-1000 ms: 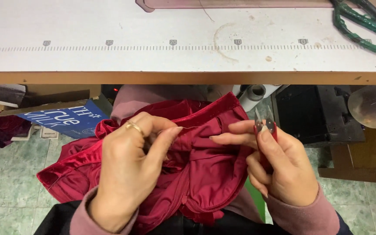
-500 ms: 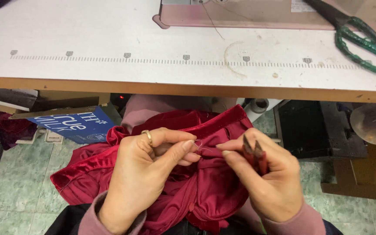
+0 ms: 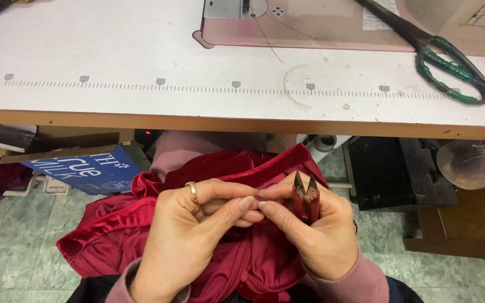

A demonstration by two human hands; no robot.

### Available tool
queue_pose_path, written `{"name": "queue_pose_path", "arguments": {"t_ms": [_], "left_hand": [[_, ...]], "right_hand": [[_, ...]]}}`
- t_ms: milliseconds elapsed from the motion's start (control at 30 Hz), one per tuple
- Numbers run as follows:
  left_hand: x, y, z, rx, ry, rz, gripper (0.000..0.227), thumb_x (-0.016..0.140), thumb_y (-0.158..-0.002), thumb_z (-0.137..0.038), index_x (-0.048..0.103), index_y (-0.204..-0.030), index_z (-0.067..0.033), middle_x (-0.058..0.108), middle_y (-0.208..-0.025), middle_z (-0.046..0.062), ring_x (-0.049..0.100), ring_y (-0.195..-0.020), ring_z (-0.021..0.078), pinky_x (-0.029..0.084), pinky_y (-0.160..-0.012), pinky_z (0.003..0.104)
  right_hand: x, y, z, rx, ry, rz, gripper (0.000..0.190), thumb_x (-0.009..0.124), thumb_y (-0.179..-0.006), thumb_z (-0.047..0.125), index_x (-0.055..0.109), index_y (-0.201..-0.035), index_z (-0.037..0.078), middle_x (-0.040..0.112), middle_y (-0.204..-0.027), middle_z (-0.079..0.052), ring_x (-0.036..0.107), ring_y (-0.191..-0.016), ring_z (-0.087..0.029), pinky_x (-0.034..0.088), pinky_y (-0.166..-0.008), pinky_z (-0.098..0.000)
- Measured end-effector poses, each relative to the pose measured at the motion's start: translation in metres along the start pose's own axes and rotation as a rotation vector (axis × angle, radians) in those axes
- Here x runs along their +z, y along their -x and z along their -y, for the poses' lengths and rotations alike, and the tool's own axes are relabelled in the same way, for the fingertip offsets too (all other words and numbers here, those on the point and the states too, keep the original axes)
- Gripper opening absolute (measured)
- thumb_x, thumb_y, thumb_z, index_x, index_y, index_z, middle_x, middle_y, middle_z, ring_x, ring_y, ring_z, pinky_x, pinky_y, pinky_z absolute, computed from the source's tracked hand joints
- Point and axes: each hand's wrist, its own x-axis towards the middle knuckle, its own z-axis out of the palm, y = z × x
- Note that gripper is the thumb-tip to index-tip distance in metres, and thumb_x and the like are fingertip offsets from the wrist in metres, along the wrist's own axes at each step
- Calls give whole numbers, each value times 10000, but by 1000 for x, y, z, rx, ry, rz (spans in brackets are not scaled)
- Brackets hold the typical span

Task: Trimming loose threads and excess fabric from a red velvet garment using small snips at a sewing workstation.

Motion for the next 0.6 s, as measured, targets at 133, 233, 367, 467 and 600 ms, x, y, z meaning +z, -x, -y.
{"name": "queue_pose_path", "arguments": {"t_ms": [133,233,367,467,600], "left_hand": [[1,-1,1,-68,18,-10,223,691,-788,-82,756,-963,40,816,-799,194,811,-705,223,681,-671,265],[1,0,-2,-94,25,1,271,651,-818,-132,746,-1020,21,826,-857,188,812,-709,224,680,-671,271],[0,1,0,-31,-22,26,308,607,-850,-175,706,-1106,-36,825,-952,170,822,-706,213,686,-640,267],[0,0,-4,-87,-24,22,352,556,-869,-212,699,-1147,-51,834,-982,169,829,-697,220,701,-626,285],[-1,0,-2,-52,-59,52,409,505,-888,-295,670,-1187,-68,826,-998,165,837,-712,215,699,-617,271]], "right_hand": [[-1,1,-6,-10,28,-21,65,670,-835,77,685,-783,40,653,-741,-36,615,-683,-121,494,-652,-226],[-5,4,-12,82,-13,-48,99,655,-861,111,648,-788,44,554,-667,-3,476,-565,-85,379,-529,-219],[-11,6,-20,120,-35,-126,83,663,-852,89,658,-794,30,601,-748,-20,517,-668,-105,412,-608,-233],[-15,5,-18,154,-124,-158,72,669,-855,72,646,-823,12,533,-677,-28,421,-501,-81,333,-445,-211],[-19,4,-16,82,-33,-197,78,674,-842,82,652,-797,22,600,-771,-47,540,-694,-124,434,-627,-237]]}}
